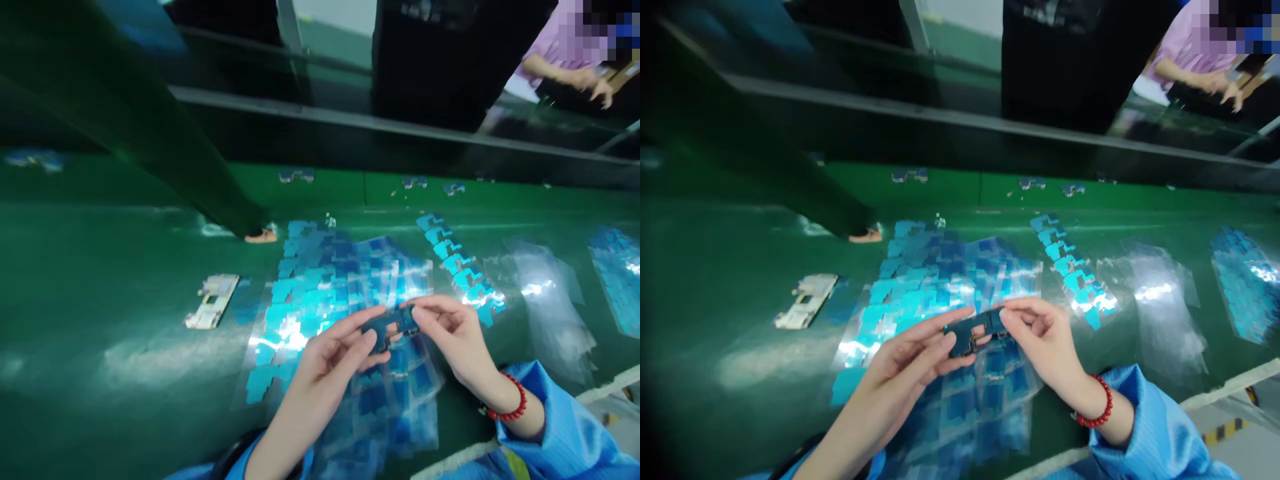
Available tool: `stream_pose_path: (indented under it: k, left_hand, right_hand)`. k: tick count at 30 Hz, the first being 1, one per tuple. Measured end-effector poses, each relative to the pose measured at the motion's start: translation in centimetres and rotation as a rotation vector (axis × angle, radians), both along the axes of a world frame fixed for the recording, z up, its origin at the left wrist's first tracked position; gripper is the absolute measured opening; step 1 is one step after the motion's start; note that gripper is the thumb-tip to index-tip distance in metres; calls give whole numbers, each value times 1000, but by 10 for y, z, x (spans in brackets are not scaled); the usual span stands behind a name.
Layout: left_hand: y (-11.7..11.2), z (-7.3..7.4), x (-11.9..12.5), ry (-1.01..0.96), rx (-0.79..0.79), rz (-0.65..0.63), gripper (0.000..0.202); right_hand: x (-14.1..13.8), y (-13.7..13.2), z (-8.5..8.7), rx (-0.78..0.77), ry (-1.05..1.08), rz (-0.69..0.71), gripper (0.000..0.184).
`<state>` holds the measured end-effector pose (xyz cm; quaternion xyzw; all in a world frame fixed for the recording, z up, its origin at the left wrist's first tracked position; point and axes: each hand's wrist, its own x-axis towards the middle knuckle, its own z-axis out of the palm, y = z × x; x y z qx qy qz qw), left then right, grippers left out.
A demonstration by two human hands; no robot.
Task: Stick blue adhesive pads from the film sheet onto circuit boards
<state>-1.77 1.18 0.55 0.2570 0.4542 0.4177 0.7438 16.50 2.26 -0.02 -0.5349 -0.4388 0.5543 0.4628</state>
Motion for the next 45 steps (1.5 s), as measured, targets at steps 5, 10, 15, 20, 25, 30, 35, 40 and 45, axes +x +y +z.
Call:
stream_pose_path:
  k: [5,10,15,20,25,30,35,40,45]
  left_hand:
    - [5,-11,1,72,-31,30,55]
    - [8,-9,3,-7,-48,-19,51]
    - [9,-10,5,-62,-164,41,40]
    - [13,-17,5,-24,-123,-8,40]
    - [9,-22,9,22,-1,-20,29]
    - [9,-21,7,53,10,20,28]
    - [4,-7,6,63,89,-4,21]
    - [5,-3,6,110,173,39,17]
    - [22,-4,-13,327,283,261,22]
  right_hand:
    - [-5,5,-7,-136,149,-1,30]
    - [2,3,-3,-220,228,31,38]
    - [20,13,7,-180,136,76,34]
    - [24,87,6,-98,15,62,19]
    - [-7,196,-13,28,-192,19,17]
    - [-21,247,-29,260,-436,1,27]
    - [-10,195,-35,455,-638,224,39]
    - [-10,93,-34,537,-807,770,87]
    - [-5,62,-27,533,-1076,919,77]
